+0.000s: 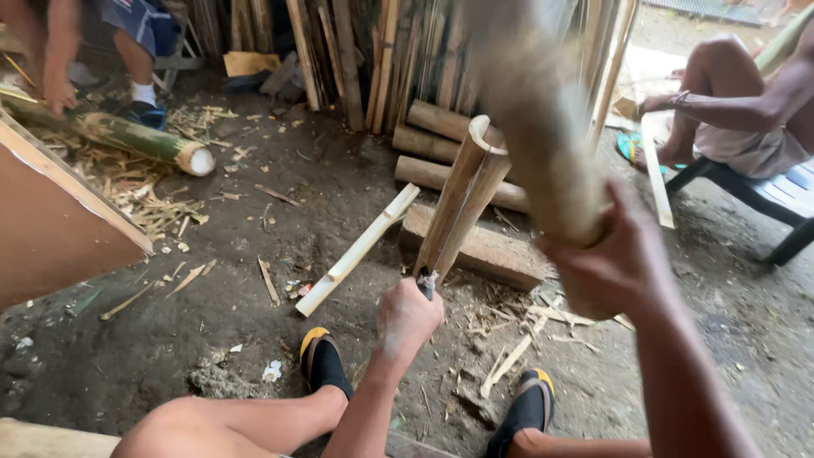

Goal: The person uses a machete and a wooden mallet to split a large bamboo segment into smaller strips. They first score the bamboo, then repeatedly strike the machete with the mallet to drive it through the material, separating it into multiple pieces.

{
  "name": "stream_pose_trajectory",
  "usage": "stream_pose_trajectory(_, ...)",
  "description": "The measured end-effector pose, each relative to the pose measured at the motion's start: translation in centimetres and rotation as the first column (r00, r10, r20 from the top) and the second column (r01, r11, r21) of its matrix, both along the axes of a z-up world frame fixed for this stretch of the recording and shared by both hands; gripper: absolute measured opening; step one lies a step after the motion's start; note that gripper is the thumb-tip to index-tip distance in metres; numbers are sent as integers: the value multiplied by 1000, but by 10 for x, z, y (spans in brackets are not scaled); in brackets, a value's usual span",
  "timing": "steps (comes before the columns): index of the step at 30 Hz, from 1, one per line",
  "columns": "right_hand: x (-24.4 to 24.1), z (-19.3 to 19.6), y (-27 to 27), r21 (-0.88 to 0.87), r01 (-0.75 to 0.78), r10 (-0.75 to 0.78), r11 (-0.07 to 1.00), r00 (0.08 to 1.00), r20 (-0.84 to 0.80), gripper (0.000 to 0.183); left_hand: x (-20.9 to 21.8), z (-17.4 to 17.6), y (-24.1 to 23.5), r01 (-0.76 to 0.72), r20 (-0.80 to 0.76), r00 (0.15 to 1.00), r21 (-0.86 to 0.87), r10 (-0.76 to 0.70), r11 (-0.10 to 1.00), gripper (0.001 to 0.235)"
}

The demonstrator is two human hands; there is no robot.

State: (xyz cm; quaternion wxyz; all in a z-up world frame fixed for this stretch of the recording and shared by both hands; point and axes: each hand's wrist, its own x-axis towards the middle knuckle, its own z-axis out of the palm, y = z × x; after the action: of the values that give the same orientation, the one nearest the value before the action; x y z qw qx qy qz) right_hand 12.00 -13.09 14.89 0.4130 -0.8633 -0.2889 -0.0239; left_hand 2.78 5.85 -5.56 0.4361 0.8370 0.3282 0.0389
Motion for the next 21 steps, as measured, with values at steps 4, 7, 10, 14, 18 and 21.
stream_pose_trajectory(4,33,28,-17,447,-314,202,838,939,280,77,9,-5,4,12,73,997,6,-12,1000,27)
stream_pose_trajectory(7,52,-1,-10,-19,-90,88,996,888,451,55,10,-13,4,-54,131,990,55,46,997,35)
stream_pose_trajectory(10,46,-46,8,-460,91,42,883,962,270,70,13,-16,6,-64,90,994,61,58,996,31)
stream_pose_trajectory(14,21,-84,23,-456,-12,-67,890,985,-157,103,14,-21,12,-23,-27,999,14,23,1000,32)
stream_pose_trajectory(18,15,-63,11,-90,-49,28,995,975,-223,107,21,-27,17,-27,-76,997,-7,27,1000,33)
stream_pose_trajectory(21,29,-18,-9,14,-62,56,998,964,259,103,26,-29,24,-39,-70,997,13,40,999,34)
